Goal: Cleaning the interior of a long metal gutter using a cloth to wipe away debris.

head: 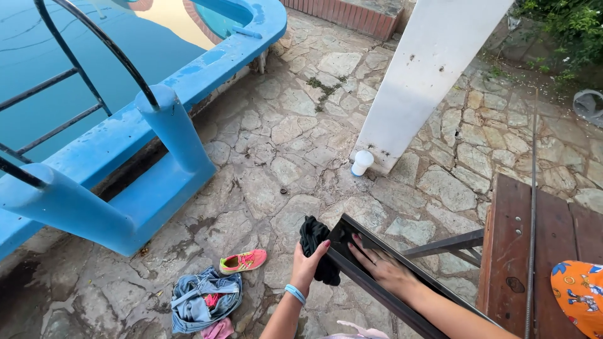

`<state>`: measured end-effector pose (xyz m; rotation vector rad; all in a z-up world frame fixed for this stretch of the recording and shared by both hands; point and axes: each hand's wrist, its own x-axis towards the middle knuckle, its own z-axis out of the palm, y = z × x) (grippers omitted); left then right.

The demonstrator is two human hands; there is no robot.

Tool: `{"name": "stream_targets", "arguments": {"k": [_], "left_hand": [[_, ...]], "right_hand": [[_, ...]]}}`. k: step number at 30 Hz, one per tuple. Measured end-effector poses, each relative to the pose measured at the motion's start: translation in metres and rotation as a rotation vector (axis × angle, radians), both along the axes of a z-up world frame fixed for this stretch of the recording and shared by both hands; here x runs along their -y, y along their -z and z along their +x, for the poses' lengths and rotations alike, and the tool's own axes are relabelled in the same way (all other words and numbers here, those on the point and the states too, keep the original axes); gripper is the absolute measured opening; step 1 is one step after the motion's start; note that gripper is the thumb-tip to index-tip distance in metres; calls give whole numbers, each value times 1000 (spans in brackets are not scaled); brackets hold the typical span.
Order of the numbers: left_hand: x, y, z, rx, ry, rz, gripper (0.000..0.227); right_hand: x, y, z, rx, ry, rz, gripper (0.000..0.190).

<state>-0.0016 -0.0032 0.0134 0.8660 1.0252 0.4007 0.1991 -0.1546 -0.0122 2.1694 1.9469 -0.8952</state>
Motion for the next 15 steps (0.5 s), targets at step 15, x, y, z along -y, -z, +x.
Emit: {"name": "stream_targets", "arguments": {"k": [15], "left_hand": [[3, 10, -6, 1, 31, 33, 99]], "right_hand": [[-31, 6, -14, -61, -121, 332, 71]]}}
